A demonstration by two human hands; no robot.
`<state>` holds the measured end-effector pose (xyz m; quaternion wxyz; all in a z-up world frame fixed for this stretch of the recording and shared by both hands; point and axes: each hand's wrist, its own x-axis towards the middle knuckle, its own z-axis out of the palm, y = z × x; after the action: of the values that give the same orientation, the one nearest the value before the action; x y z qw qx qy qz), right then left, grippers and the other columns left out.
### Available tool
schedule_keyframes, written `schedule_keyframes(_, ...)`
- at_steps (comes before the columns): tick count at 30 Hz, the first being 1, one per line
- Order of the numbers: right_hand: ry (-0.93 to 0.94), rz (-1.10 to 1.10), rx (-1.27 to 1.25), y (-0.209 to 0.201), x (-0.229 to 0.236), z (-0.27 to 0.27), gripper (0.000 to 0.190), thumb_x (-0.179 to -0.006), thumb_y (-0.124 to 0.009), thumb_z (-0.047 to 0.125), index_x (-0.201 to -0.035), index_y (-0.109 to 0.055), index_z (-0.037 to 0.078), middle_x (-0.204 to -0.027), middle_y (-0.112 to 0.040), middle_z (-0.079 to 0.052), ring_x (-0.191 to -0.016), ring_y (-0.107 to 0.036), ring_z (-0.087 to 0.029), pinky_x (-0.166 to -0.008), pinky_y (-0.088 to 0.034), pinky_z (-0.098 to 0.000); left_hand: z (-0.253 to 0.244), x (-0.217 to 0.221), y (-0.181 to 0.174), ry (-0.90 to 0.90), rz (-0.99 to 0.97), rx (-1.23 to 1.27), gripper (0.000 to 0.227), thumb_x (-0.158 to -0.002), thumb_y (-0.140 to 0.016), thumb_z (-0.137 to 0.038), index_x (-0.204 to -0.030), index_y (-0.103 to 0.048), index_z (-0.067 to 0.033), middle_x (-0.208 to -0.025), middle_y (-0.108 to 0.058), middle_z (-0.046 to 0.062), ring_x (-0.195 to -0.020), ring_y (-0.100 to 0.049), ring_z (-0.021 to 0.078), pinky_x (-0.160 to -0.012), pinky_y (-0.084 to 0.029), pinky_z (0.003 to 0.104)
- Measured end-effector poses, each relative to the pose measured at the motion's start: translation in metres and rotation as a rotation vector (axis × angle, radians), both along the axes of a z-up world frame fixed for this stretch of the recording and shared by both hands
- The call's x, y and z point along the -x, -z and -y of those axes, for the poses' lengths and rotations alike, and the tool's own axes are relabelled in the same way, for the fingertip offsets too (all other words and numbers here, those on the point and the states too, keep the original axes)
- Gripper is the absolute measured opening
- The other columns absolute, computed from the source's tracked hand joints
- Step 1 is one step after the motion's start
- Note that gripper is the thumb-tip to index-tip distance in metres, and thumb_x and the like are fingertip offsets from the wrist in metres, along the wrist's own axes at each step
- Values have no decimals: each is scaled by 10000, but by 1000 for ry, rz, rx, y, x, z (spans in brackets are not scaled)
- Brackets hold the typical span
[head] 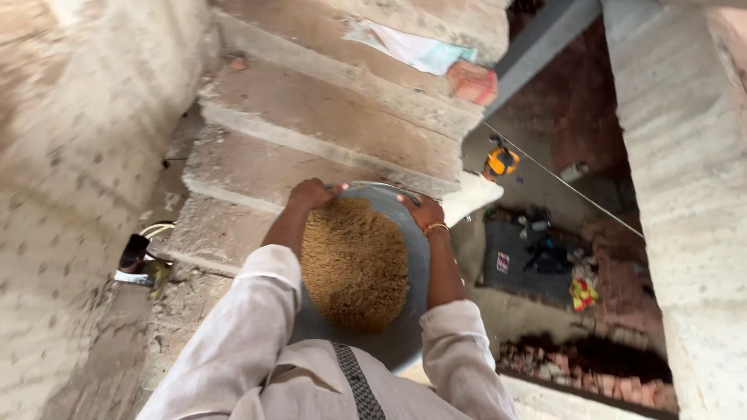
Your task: The person carries a large metal basin up and down a staircase inside an unfinished building. They first carry the empty basin down the stairs, fill it with sand from a pile, carry the full basin up the stairs, and pour the sand out, then return down to refill the basin.
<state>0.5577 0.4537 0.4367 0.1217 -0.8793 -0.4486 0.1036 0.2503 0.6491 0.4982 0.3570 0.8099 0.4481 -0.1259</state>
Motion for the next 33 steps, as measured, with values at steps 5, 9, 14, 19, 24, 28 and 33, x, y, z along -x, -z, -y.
schedule_keyframes(5,69,-158,81,-66,9,-12,1028,-789,-512,911,-1189,-702,-16,-1183,-684,-263,-1094,-655,-417,-947,-498,-514,-20,-24,-20,-9,-17,7,976,-808,-363,-943,-975,-714,-48,-977,-739,130,-945,-729,272,-866,-589,455)
schedule_keyframes(9,97,-305,128,-124,27,-29,884,-788,-539,889,-1001,-753,58,-923,-764,-170,-863,-741,-305,-799,-569,-445,-21,-15,-51,-64,-71,18,1055,-847,-337,-945,-1028,-749,9,-1046,-770,168,-992,-764,287,-901,-587,461)
schedule_keyframes(14,50,-240,146,-148,27,-68,803,-786,-541,882,-712,-677,94,-645,-663,-88,-632,-647,-240,-629,-494,-418,-42,-7,-89,-129,-19,-85,1016,-824,-399,-935,-1045,-754,-9,-1066,-757,171,-1068,-712,305,-944,-554,468)
schedule_keyframes(19,-12,-286,88,-150,22,-98,790,-786,-551,878,-690,-656,101,-633,-648,-70,-621,-628,-234,-619,-477,-420,-56,3,-110,-161,-39,-104,995,-850,-382,-907,-1063,-742,-5,-1071,-750,179,-1074,-718,315,-927,-575,473)
schedule_keyframes(24,-73,-231,87,-160,28,-132,763,-762,-552,875,-669,-652,124,-606,-638,-49,-598,-625,-213,-612,-486,-402,-77,16,-103,-214,-9,-116,987,-850,-409,-907,-1046,-744,1,-1076,-753,197,-1059,-725,332,-935,-562,469)
schedule_keyframes(28,-123,-195,181,-147,14,-158,788,-805,-516,885,-660,-615,117,-585,-594,-50,-577,-585,-211,-596,-453,-400,-91,14,-94,-265,35,-73,989,-839,-422,-915,-1032,-755,-4,-1064,-748,205,-1057,-721,343,-942,-552,464)
schedule_keyframes(33,-150,-169,172,-140,-8,-196,805,-782,-527,885,-608,-565,100,-526,-535,-13,-522,-524,-178,-545,-405,-392,-112,1,-98,-310,17,54,965,-844,-424,-888,-1009,-760,2,-998,-782,167,-1015,-772,302,-894,-593,448)
